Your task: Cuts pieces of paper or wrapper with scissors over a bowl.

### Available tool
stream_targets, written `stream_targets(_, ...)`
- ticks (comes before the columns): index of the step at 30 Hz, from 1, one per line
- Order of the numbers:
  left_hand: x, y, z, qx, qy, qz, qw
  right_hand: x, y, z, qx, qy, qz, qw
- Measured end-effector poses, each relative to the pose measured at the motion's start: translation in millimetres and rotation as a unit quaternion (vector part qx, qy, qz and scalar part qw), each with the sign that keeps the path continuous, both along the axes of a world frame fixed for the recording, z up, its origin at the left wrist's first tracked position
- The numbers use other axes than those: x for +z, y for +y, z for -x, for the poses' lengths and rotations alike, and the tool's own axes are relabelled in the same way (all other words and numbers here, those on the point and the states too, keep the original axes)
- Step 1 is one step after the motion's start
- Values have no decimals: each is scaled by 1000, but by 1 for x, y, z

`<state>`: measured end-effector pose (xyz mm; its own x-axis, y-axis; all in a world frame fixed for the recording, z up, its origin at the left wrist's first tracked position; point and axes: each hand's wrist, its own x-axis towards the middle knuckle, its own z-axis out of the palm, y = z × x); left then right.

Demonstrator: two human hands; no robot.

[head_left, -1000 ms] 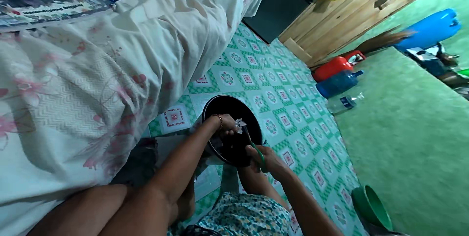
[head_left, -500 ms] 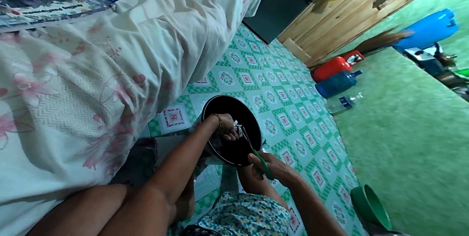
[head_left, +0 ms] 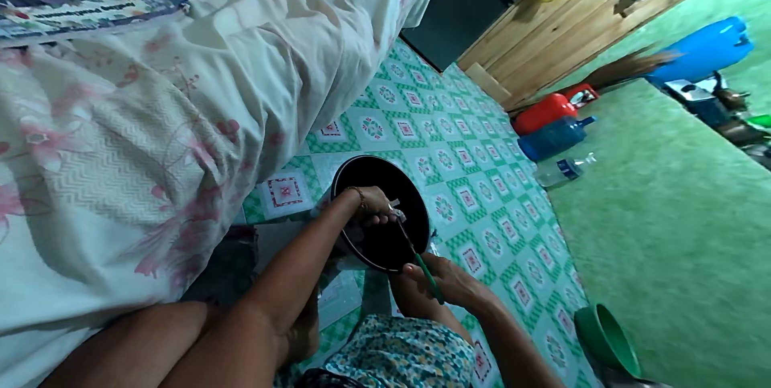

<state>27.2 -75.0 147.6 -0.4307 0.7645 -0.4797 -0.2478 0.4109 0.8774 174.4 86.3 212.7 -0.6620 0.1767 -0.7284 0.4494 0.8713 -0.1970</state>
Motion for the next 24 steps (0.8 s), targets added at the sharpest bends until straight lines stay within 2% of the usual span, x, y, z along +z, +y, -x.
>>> stream_targets(7, 0, -3, -4, -26, -27, -27, 999, -1, -6, 5, -47, 65, 37, 996)
stream_targets(13, 3, -4, -6, -28, -35, -1, 999, -11, 0, 8, -97, 164, 73, 979)
stream_targets(18, 2, 0, 0, 3, -29, 25, 999, -6, 4, 6, -98, 126, 87, 983)
stream_targets(24, 3, -1, -2, 10, -67, -1, 998, 4, 3, 0, -6, 20, -4, 1000)
